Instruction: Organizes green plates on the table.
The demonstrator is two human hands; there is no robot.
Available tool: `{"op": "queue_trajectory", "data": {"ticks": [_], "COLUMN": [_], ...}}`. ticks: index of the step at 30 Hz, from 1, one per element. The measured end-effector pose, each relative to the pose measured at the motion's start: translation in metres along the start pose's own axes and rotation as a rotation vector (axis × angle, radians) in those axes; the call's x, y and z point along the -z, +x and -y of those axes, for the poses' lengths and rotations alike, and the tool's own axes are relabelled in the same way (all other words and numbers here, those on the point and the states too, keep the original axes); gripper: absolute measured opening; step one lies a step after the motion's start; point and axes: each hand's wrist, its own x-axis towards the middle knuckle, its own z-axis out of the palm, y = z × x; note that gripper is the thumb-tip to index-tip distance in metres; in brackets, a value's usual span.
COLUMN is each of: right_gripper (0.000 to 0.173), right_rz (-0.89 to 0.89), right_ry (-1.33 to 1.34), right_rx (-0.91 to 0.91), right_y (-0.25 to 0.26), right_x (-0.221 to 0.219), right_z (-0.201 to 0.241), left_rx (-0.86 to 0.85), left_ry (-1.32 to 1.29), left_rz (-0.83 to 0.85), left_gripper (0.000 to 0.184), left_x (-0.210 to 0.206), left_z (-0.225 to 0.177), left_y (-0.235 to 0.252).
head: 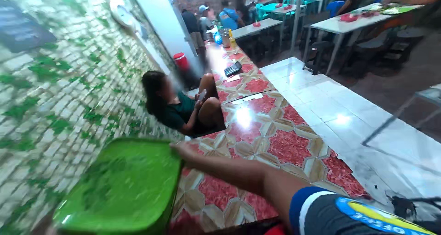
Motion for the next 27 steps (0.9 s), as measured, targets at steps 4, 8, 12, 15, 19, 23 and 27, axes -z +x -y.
{"op": "queue_trajectory", "data": {"ticks": [4, 8, 12, 15, 19, 23, 27], "right_gripper": [0.042, 0.037, 0.035, 0.036, 0.037, 0.041, 0.043], "right_rz": [-0.060, -0.233, -0.387, -0.470, -0.491, -0.436, -0.390], "right_ry": [0.042, 0.188, 0.122, 0.107, 0.100, 0.212, 0.255], "right_rx": [-0.019, -0.053, -0.041, -0.023, 0.031, 0.051, 0.062], "right_y": [-0.031, -0.067, -0.130, -0.162, -0.188, -0.198, -0.202], "right_x": [0.089, 0.171, 0.223, 0.253, 0.277, 0.293, 0.302], "right_z": [-0.003, -0.010, -0.006, -0.006, -0.011, -0.017, -0.020], "left_rx": [0.211, 0.239, 0.186, 0.223, 0.150, 0.093, 0.066], "left_ry": [0.006, -0.004, -0.032, -0.120, -0.130, -0.031, -0.010], "left_rz": [0.070, 0.318, 0.484, 0.540, 0.593, 0.609, 0.635], "left_gripper": [0.039, 0.046, 0.048, 0.050, 0.052, 0.053, 0.055], "left_x": [-0.086, -0.122, -0.161, -0.187, -0.210, -0.221, -0.224], "left_z": [-0.078, -0.074, -0.068, -0.074, -0.082, -0.092, -0.096], "left_y": [-0.089, -0.141, -0.182, -0.208, -0.227, -0.238, -0.244]}}
